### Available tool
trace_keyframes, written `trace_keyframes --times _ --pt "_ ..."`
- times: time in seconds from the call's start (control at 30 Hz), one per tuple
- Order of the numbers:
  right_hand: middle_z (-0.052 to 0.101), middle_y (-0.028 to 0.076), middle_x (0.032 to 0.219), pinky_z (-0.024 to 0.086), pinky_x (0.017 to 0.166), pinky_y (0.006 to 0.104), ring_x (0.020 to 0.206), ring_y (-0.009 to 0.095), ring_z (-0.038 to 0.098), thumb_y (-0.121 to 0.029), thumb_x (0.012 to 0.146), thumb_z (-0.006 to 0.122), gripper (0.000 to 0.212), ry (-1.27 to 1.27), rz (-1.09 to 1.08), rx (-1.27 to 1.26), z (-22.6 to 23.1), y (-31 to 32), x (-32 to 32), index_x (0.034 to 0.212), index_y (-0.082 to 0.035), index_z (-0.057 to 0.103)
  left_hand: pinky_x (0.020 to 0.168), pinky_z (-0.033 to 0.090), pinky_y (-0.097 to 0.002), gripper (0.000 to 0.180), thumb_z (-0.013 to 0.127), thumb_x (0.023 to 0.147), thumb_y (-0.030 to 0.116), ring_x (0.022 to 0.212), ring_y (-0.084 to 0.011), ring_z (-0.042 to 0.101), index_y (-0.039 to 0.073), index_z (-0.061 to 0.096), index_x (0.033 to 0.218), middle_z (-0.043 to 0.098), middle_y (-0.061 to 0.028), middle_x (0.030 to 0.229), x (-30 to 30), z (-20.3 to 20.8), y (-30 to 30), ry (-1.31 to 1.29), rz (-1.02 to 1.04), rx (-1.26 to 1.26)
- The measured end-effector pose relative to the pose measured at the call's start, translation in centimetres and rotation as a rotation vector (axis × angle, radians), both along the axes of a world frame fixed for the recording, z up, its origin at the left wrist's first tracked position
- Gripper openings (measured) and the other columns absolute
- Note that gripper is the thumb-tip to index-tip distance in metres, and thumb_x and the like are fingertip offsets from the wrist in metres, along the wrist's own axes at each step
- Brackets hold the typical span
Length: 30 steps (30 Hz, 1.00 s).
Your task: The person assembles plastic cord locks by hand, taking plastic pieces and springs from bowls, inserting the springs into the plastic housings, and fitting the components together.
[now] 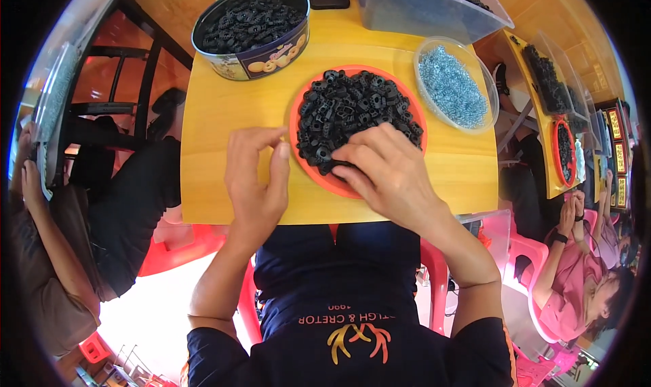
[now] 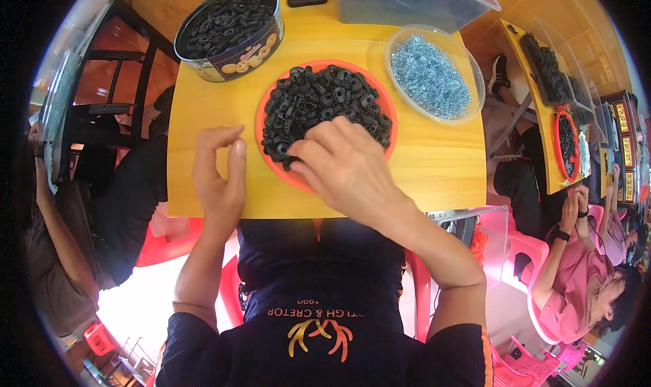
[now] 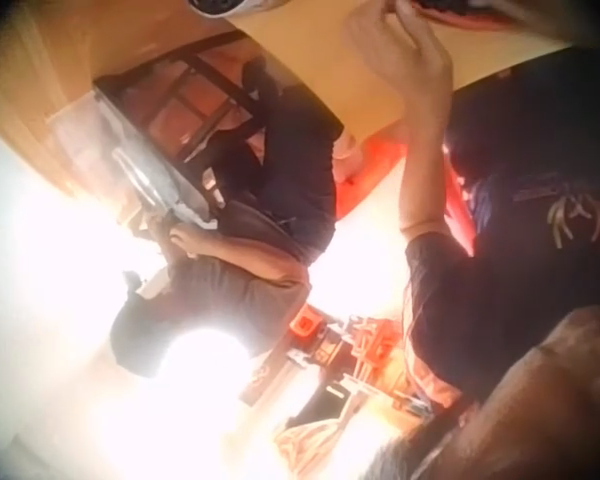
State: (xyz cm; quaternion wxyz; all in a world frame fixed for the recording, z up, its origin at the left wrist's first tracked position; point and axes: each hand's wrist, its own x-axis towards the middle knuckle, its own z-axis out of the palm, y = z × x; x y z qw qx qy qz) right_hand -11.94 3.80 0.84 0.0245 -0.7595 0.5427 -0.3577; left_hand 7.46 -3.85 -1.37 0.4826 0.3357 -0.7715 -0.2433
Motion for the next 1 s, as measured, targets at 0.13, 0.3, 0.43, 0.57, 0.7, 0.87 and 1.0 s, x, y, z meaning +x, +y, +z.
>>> trace_keyframes --times 0.13,0.3,0.43,0.57,0.7,0.87,1.0 --pt "0.058 0.006 0.087 0.047 0.065 0.0348 0.077 0.025 0.057 -0.011 0.072 0.078 0.027 0.054 -0.033 -0.016 -0.3 -0.9 1.7 0.095 -0.006 0.066 0.076 0.045 -0.0341 0.017 0.061 0.084 -0.005 0.084 -0.0261 0.056 -0.001 0.062 0.1 0.059 -0.0131 0.091 0.3 -0.9 1.2 0.0 -0.001 0.052" --pt "0.058 0.006 0.086 0.048 0.066 0.0346 0.078 0.025 0.057 -0.008 0.071 0.077 0.025 0.08 -0.04 -0.014 -0.8 -1.4 1.4 0.094 -0.006 0.066 0.076 0.044 -0.0345 0.018 0.062 0.083 -0.006 0.085 -0.027 0.056 0.0 0.062 0.1 0.059 -0.0126 0.091 0.1 -1.1 1.6 0.03 -0.014 0.095" --pt "0.057 0.006 0.085 0.048 0.068 0.0355 0.08 0.025 0.057 -0.005 0.07 0.075 0.022 0.044 -0.056 -0.003 -0.7 -1.0 1.0 0.09 -0.006 0.066 0.076 0.044 -0.0356 0.019 0.063 0.083 -0.005 0.086 -0.0284 0.055 0.0 0.062 0.1 0.059 -0.0124 0.091 0.1 -1.5 1.6 -0.003 -0.027 0.061" --pt "0.059 0.007 0.086 0.048 0.066 0.0348 0.079 0.026 0.058 -0.002 0.069 0.076 0.021 0.053 -0.076 0.004 -0.5 -1.0 1.2 0.086 -0.005 0.065 0.075 0.044 -0.0372 0.019 0.064 0.082 -0.004 0.085 -0.0296 0.055 0.001 0.062 0.101 0.06 -0.0125 0.091 -0.2 -1.6 1.8 -0.037 -0.051 -0.008" --pt "0.058 0.005 0.087 0.048 0.069 0.0351 0.082 0.024 0.056 -0.005 0.071 0.073 0.02 0.065 -0.064 -0.025 -1.1 -1.0 0.9 0.087 -0.006 0.063 0.075 0.044 -0.0375 0.02 0.065 0.081 -0.004 0.084 -0.0295 0.055 0.001 0.062 0.1 0.06 -0.0125 0.091 -0.4 -1.4 2.0 -0.038 -0.057 -0.032" --pt "0.059 0.007 0.085 0.049 0.067 0.035 0.078 0.025 0.057 -0.002 0.069 0.074 0.021 0.0 -0.037 -0.125 -1.7 -1.2 0.6 0.087 -0.005 0.063 0.074 0.044 -0.0373 0.021 0.066 0.081 -0.004 0.084 -0.0292 0.055 0.001 0.062 0.1 0.06 -0.0122 0.091 -0.9 -1.3 2.2 -0.024 -0.066 -0.011" --pt "0.06 0.007 0.088 0.049 0.066 0.0307 0.076 0.021 0.059 0.005 0.073 0.073 0.025 -0.326 -0.057 -0.043 -1.1 -0.4 0.1 0.095 -0.002 0.064 0.074 0.045 -0.0365 0.024 0.068 0.08 -0.002 0.084 -0.0274 0.056 0.001 0.063 0.103 0.061 -0.0111 0.092 -1.2 -0.9 2.3 -0.047 -0.099 0.014"
